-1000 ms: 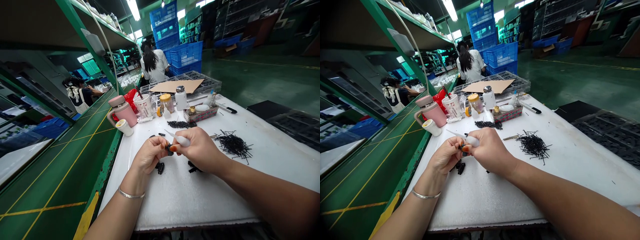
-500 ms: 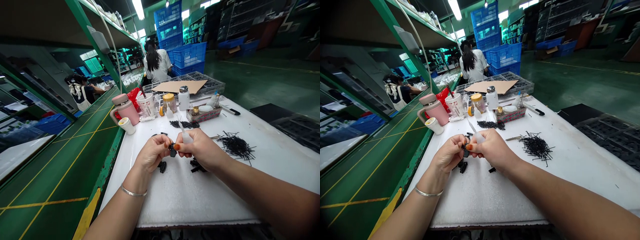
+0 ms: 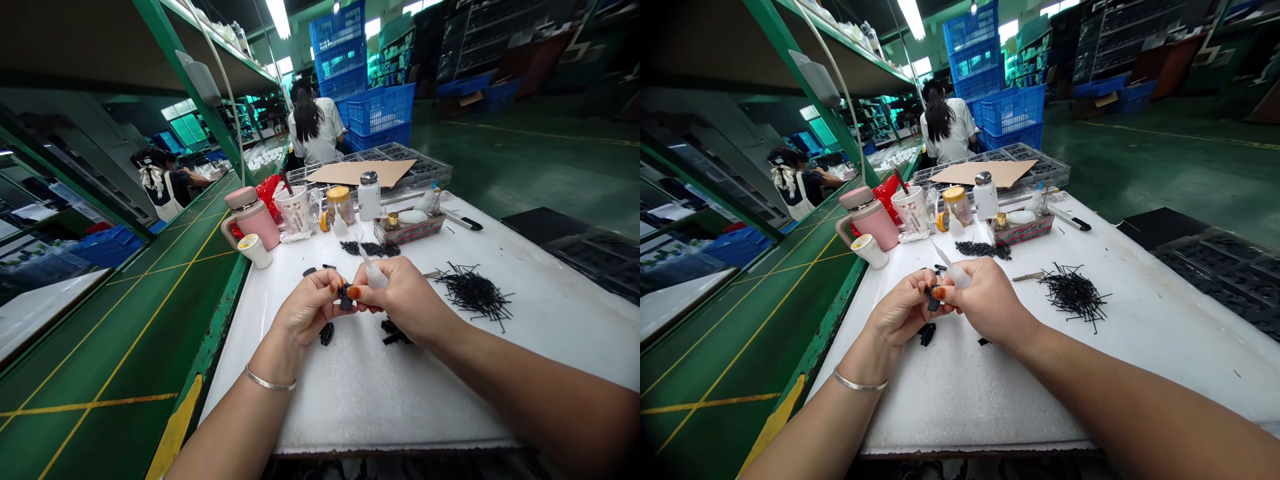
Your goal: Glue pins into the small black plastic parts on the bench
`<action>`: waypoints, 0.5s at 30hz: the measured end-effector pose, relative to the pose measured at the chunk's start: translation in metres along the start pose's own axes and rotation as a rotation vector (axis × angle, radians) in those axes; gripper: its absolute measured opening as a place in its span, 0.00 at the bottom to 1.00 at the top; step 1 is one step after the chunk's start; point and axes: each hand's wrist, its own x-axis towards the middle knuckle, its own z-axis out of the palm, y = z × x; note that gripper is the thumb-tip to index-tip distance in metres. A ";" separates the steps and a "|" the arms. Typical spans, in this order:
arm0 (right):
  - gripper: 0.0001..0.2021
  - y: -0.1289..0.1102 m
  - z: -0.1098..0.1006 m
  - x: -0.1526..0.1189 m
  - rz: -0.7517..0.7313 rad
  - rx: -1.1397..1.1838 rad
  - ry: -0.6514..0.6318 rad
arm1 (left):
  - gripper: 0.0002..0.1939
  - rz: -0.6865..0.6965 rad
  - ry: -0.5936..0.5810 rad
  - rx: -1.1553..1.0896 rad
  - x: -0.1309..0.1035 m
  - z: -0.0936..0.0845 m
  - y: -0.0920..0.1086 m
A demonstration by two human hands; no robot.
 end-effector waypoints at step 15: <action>0.14 0.005 -0.005 0.008 0.164 0.162 -0.048 | 0.12 0.113 0.073 0.069 0.000 -0.003 0.006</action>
